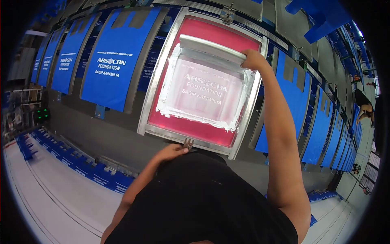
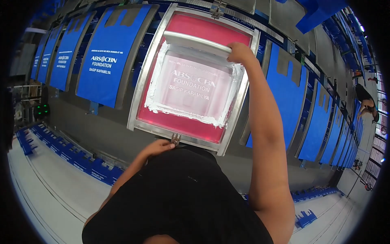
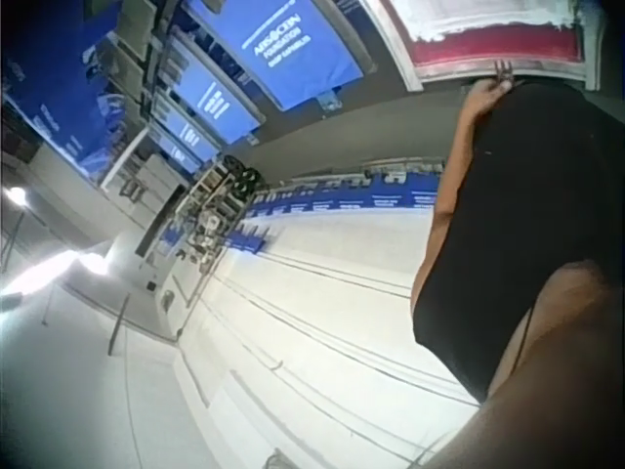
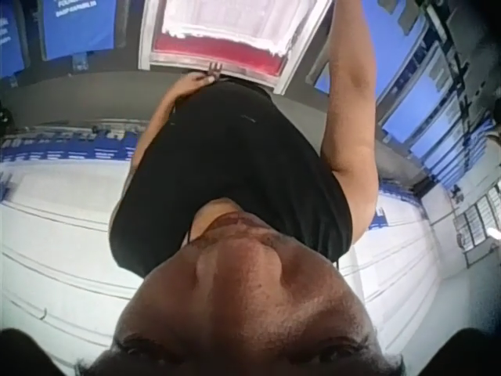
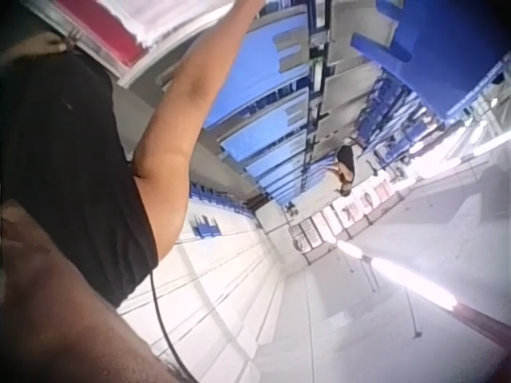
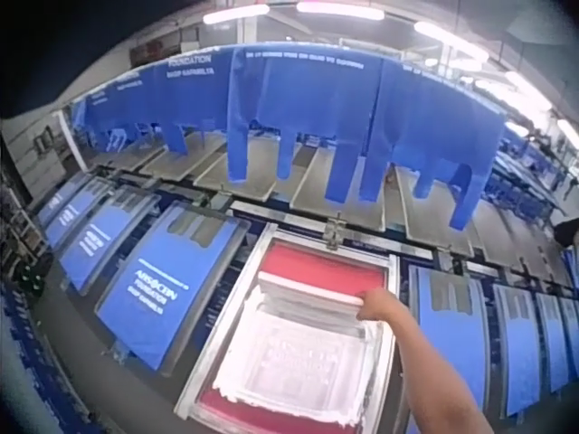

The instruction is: Operating a manual screen printing press to apply white ink to blue t-shirts.

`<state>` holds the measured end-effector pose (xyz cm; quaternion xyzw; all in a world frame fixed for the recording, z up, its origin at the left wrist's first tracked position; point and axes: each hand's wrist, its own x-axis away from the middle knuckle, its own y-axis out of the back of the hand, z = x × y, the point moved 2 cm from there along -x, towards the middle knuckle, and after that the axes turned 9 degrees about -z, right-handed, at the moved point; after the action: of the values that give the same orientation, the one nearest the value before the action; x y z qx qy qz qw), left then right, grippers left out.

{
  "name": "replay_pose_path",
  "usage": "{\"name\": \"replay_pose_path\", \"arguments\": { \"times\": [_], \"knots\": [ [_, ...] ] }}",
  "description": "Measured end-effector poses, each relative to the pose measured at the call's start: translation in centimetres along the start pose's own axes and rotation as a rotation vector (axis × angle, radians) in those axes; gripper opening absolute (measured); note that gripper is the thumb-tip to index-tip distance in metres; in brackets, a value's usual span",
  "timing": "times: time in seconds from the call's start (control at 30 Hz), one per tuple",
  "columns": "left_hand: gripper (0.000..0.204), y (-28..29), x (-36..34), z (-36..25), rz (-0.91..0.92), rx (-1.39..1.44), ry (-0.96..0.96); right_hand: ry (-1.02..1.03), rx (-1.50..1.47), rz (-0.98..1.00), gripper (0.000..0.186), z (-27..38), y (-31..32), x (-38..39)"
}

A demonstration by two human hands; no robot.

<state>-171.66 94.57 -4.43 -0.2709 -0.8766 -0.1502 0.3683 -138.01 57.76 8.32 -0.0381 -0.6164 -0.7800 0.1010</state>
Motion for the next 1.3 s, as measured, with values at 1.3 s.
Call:
{"name": "replay_pose_path", "arguments": {
  "times": [1.3],
  "knots": [
    [0.052, 14.4, -9.7, -6.3, -0.414, -0.727, -0.201, -0.213, -0.541, -0.255, 0.049, 4.9, -16.1, 8.8]
  ]
}}
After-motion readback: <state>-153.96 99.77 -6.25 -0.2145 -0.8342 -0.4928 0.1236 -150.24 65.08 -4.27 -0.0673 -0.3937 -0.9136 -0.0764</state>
